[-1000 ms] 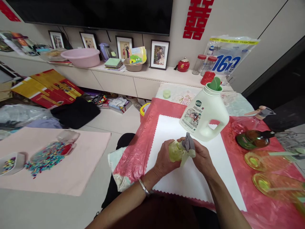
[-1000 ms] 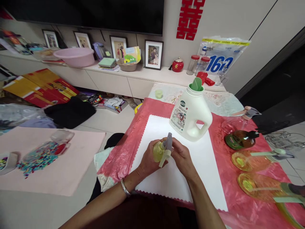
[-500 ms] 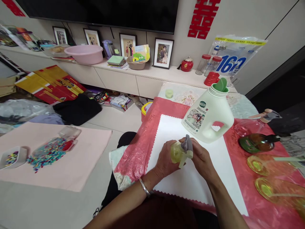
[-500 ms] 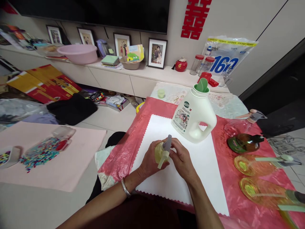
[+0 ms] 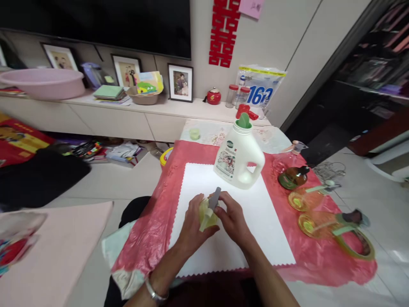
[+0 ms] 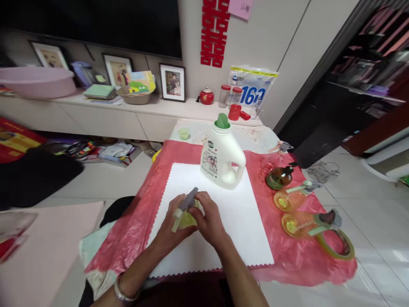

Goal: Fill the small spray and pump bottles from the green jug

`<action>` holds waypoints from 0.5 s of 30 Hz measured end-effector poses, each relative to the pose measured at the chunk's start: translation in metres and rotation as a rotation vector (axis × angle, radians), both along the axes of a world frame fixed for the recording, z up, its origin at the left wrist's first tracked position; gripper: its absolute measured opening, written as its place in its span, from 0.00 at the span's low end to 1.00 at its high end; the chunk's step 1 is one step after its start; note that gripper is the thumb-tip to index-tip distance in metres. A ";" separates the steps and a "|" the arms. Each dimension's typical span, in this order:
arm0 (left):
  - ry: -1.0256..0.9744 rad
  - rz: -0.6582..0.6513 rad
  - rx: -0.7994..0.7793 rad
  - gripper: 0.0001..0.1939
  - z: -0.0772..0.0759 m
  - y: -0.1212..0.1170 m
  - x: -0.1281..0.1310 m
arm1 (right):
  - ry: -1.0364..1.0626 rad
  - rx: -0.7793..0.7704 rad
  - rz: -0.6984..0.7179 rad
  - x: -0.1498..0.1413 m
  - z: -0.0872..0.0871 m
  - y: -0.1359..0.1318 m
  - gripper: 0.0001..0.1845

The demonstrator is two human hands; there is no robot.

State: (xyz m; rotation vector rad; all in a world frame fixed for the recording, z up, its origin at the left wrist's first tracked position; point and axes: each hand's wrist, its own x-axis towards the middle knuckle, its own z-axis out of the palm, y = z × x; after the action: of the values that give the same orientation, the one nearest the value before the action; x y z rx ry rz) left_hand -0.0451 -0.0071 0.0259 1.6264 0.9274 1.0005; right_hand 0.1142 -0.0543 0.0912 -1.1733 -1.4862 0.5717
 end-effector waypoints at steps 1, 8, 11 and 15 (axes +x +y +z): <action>0.003 -0.007 -0.007 0.46 0.003 -0.001 -0.003 | 0.012 0.004 -0.011 -0.001 0.000 0.000 0.10; -0.249 -0.008 -0.195 0.24 0.036 -0.015 -0.001 | 0.118 0.023 -0.084 -0.009 -0.007 0.002 0.07; -0.343 0.072 -0.345 0.28 0.041 -0.018 0.014 | 0.156 0.021 -0.133 -0.013 -0.011 0.003 0.08; -0.368 0.103 -0.363 0.26 0.044 -0.016 0.030 | 0.204 0.001 -0.220 -0.022 -0.017 0.005 0.07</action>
State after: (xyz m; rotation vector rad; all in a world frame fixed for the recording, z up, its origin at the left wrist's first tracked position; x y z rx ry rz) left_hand -0.0156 -0.0233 0.0699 1.0584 0.8840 1.0849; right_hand 0.0920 -0.0495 0.0738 -1.2206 -1.1671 0.5225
